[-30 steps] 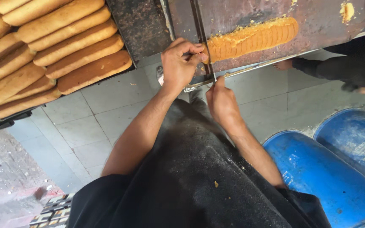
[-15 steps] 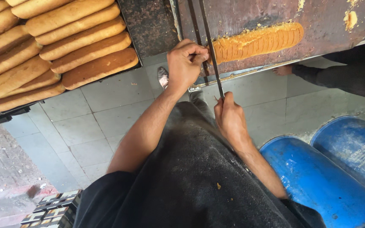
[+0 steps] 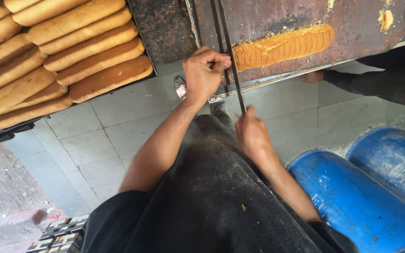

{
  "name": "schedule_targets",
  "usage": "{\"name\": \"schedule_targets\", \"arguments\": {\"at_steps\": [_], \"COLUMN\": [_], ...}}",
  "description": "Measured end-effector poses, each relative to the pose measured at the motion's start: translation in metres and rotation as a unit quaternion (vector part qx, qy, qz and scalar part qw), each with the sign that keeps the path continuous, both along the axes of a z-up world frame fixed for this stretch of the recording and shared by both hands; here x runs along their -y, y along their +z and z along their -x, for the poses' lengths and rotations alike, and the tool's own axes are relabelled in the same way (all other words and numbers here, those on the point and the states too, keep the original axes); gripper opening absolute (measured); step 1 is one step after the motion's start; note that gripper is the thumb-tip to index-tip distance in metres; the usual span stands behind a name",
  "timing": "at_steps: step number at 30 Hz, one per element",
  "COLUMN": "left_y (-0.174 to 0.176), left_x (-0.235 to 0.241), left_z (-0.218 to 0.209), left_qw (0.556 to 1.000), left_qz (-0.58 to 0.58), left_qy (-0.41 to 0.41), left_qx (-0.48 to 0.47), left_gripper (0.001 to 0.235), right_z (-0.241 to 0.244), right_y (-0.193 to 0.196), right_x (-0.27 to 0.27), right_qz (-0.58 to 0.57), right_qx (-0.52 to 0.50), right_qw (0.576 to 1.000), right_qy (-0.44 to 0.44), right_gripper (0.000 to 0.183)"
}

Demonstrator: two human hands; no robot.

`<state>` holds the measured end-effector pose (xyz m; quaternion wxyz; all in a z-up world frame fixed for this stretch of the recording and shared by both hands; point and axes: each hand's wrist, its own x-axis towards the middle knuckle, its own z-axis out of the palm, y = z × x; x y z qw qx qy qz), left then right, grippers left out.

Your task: The person slices long bread rolls lengthwise using a long knife on a wooden cutting board. They repeatedly pick up rolls from a tray, slice them, and place the cut rolls back onto the tray.

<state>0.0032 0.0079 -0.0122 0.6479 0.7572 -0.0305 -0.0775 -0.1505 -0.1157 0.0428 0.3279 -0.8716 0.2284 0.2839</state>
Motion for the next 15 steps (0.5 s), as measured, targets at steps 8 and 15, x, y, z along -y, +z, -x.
{"name": "schedule_targets", "arguments": {"at_steps": [8,15], "left_y": [0.004,0.002], "left_x": [0.000,-0.002], "left_z": [-0.001,0.000], "left_qw": [1.000,1.000], "left_qz": [-0.011,-0.027], "left_qy": [0.010,-0.004], "left_qx": [0.001,0.006], "left_gripper": [0.012,0.012], "right_z": [0.020,-0.018], "right_y": [0.013,-0.005], "right_x": [-0.003,-0.010], "right_qz": [0.022,-0.002], "right_qx": [-0.042,0.013], "right_qw": [0.999,1.000], "right_qy": [0.003,-0.004], "right_gripper": [0.027,0.026]}}
